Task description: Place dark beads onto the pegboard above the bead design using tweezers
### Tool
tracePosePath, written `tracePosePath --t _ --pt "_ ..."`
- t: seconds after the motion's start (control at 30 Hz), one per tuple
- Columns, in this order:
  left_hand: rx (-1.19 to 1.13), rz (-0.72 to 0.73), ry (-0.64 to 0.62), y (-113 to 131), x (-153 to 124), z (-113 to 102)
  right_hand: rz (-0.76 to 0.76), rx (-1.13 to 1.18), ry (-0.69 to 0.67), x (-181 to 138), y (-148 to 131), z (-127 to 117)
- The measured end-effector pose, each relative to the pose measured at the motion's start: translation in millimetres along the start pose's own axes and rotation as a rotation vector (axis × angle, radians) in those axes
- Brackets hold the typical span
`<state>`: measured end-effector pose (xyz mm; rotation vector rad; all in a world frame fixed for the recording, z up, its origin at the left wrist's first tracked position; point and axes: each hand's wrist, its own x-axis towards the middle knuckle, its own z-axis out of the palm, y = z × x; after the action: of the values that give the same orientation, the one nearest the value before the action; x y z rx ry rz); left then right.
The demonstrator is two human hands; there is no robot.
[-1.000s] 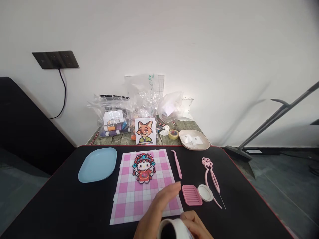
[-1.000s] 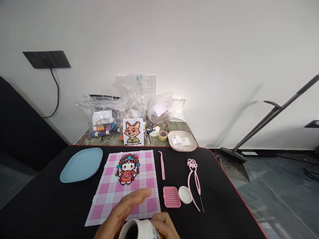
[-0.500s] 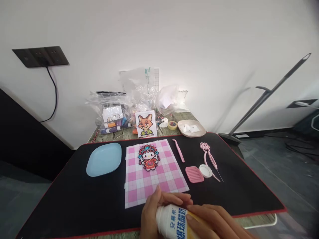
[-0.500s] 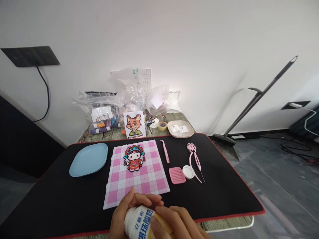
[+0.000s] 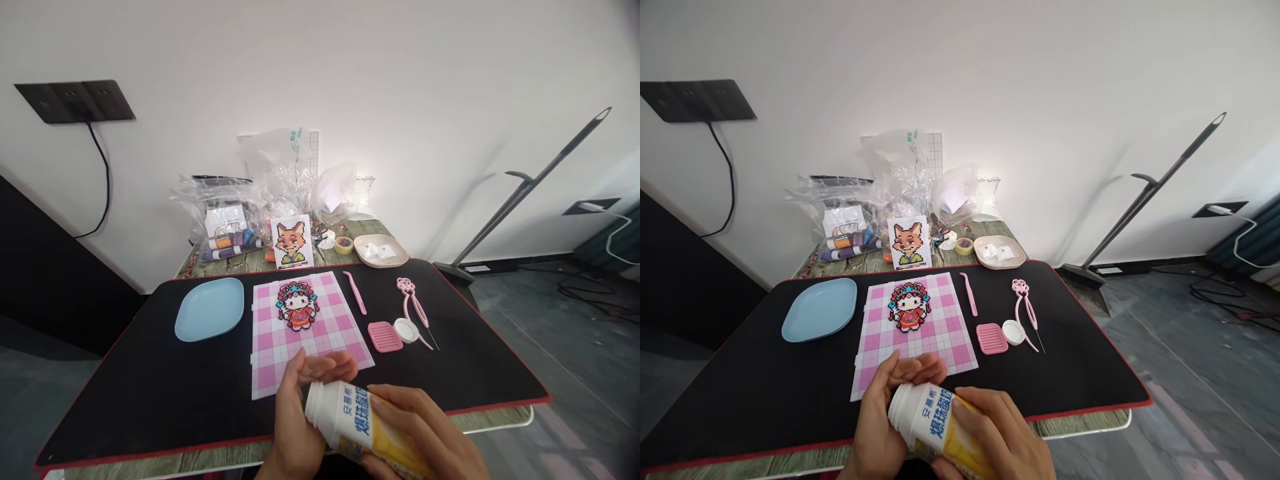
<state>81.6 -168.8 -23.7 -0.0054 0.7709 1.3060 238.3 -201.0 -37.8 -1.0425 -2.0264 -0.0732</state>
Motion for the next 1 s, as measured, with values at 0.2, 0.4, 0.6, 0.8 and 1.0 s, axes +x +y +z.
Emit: tracePosePath --t 0.2,0.4,0.6,0.8,1.0 --pt "-0.103 0.045 0.059 -1.2 9.8 15.9 0.083 0.09 0.012 -15.0 8.6 5.1" --pt "-0.155 0.059 0.103 -0.3 16.0 19.3 0.192 0.269 0.097 -28.7 16.1 17.2" --pt "-0.183 0.085 0.12 4.5 17.8 19.9 0.228 0.407 0.09 -35.1 17.8 28.0" --pt "-0.211 0.129 0.137 16.1 18.0 25.1 0.184 0.402 0.031 -29.2 21.3 33.7" --pt "-0.237 0.177 0.17 24.3 15.3 35.3 0.118 0.336 0.038 -24.6 27.1 48.6"
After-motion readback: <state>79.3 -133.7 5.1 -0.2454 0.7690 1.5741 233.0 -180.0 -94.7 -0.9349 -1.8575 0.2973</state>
